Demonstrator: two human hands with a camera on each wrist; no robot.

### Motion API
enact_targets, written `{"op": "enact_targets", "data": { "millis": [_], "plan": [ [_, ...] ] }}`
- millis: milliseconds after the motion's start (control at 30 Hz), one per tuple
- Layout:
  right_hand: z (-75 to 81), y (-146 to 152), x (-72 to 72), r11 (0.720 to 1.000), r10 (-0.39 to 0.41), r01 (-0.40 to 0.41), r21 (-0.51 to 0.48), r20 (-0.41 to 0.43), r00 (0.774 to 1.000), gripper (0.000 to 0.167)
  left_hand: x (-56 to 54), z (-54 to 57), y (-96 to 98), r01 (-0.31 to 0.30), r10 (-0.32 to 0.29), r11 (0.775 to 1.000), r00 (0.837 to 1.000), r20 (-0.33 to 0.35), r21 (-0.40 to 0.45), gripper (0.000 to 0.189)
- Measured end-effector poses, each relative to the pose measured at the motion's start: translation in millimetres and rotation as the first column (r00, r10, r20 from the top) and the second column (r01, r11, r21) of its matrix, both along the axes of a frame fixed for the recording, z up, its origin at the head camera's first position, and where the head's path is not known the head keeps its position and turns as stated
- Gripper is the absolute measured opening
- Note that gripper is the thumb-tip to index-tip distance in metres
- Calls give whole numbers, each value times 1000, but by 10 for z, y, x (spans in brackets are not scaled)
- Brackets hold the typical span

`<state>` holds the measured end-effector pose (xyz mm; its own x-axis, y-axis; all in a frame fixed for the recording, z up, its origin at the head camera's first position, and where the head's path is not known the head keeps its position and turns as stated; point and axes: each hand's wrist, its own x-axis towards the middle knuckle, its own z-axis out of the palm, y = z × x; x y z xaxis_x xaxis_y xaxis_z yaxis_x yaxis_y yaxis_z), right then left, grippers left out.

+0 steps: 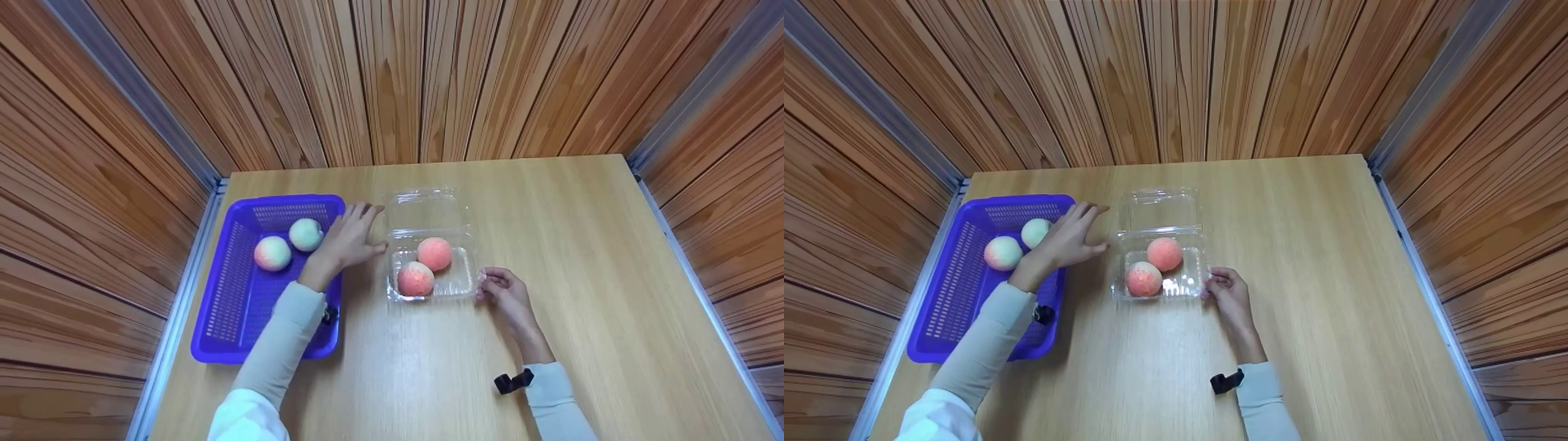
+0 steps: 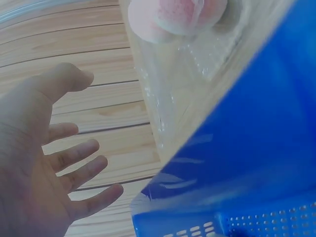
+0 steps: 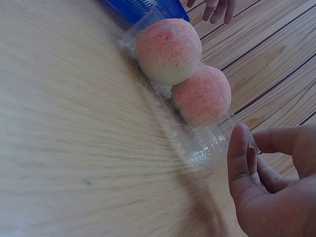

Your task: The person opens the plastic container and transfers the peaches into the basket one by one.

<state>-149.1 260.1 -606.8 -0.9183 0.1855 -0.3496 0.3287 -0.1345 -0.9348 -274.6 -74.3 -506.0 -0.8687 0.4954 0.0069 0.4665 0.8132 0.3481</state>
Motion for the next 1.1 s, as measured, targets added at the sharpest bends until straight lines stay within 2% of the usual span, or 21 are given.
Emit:
{"op": "enact_targets", "data": {
  "millis": [200, 500, 700, 967, 1100],
  "plan": [
    [-10, 2, 6, 1000, 4, -4, 19, 2, 1000, 36, 42, -26, 66, 30, -30, 999, 999, -10, 15, 78],
    [-27, -16, 8, 1000, -8, 8, -15, -22, 1000, 36, 102, -89, 149, 68, -68, 996, 998, 4, 62, 79],
    [-22, -10, 0, 1000, -6, 6, -22, -29, 1000, 36, 135, -114, 258, 74, -77, 995, 997, 30, 73, 80],
    [-21, -7, 9, 1000, -8, 8, -13, -8, 1000, 37, 186, -168, 375, 79, -92, 990, 989, 113, 113, 79],
    [-20, -16, 12, 1000, 8, -8, 20, 11, 1000, 37, 211, -203, 415, 107, -116, 990, 988, 103, 95, 78]
  ]
}}
